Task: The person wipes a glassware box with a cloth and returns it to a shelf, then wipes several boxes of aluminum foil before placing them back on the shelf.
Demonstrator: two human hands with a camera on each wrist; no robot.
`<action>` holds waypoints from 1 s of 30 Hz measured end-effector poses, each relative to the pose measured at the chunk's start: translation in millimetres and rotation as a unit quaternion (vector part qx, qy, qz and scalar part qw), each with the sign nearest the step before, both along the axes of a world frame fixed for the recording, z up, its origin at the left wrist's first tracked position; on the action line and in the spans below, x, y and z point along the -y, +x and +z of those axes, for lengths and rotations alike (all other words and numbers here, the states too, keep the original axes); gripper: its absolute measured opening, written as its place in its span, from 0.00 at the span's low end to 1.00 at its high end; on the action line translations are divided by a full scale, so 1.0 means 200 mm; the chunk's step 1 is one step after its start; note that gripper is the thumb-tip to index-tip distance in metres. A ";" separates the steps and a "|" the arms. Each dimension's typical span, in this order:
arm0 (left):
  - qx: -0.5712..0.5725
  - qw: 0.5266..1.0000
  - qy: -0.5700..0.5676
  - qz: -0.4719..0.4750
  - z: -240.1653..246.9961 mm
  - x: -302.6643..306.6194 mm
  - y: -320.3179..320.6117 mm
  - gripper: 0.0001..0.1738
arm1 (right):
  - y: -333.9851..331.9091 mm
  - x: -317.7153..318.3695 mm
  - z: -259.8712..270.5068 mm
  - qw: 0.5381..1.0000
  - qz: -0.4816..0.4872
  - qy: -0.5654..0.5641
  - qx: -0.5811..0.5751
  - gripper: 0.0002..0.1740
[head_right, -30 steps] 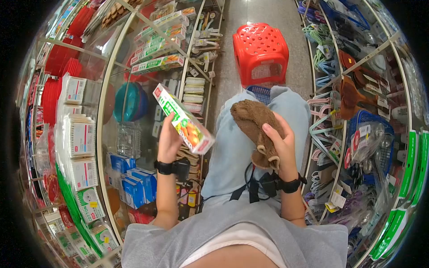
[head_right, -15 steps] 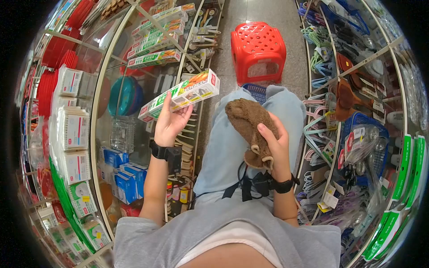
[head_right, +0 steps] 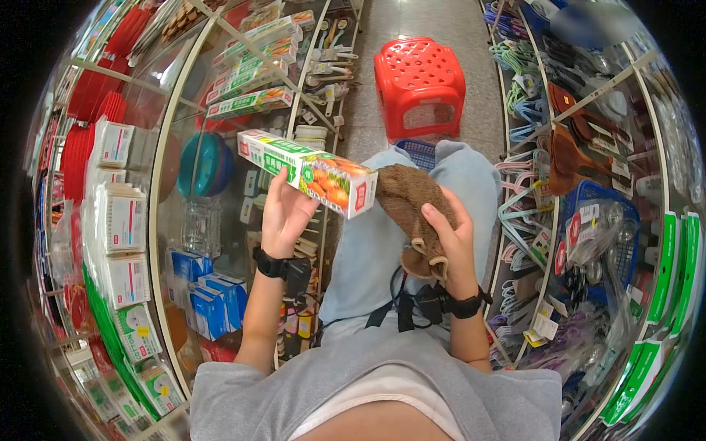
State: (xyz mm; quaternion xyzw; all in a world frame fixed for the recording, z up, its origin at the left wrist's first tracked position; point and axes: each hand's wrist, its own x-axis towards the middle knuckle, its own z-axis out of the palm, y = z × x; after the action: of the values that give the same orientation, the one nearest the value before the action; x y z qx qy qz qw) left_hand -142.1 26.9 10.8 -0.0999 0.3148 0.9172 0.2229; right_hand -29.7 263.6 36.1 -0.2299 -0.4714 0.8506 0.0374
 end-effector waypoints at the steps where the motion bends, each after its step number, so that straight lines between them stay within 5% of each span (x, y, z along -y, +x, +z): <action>1: -0.020 1.000 -0.009 0.003 -0.01 0.00 0.01 0.32 | 0.00 0.00 0.00 1.000 -0.001 0.000 0.000 0.22; 4: -0.087 0.996 0.018 -0.033 0.04 0.00 0.02 0.35 | 0.00 0.00 0.00 1.000 -0.001 0.003 -0.003 0.22; 8: -0.041 0.991 0.124 -0.037 0.04 0.03 -0.01 0.41 | -0.01 0.01 -0.01 1.000 -0.002 0.012 0.000 0.22; 12: -0.012 0.999 0.025 0.034 -0.04 0.09 -0.09 0.38 | -0.01 0.00 -0.02 1.000 -0.002 0.017 -0.002 0.22; 17: 0.005 0.989 -0.125 0.076 -0.18 0.26 -0.28 0.20 | -0.01 -0.01 -0.02 1.000 -0.004 0.029 0.005 0.23; 20: 0.061 0.991 -0.104 0.062 -0.24 0.40 -0.46 0.20 | -0.02 -0.02 -0.04 0.999 -0.007 0.034 0.010 0.23; 30: 0.124 0.932 -0.287 0.181 -0.51 0.76 -1.01 0.20 | -0.08 -0.07 -0.09 0.998 -0.009 0.053 0.025 0.23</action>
State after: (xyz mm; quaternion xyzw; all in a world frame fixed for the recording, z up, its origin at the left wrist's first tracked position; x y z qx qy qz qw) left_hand -344.8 -126.0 -92.2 -0.3279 0.5111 0.7927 0.0525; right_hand -46.7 278.3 17.7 -0.2532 -0.5145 0.8180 0.0447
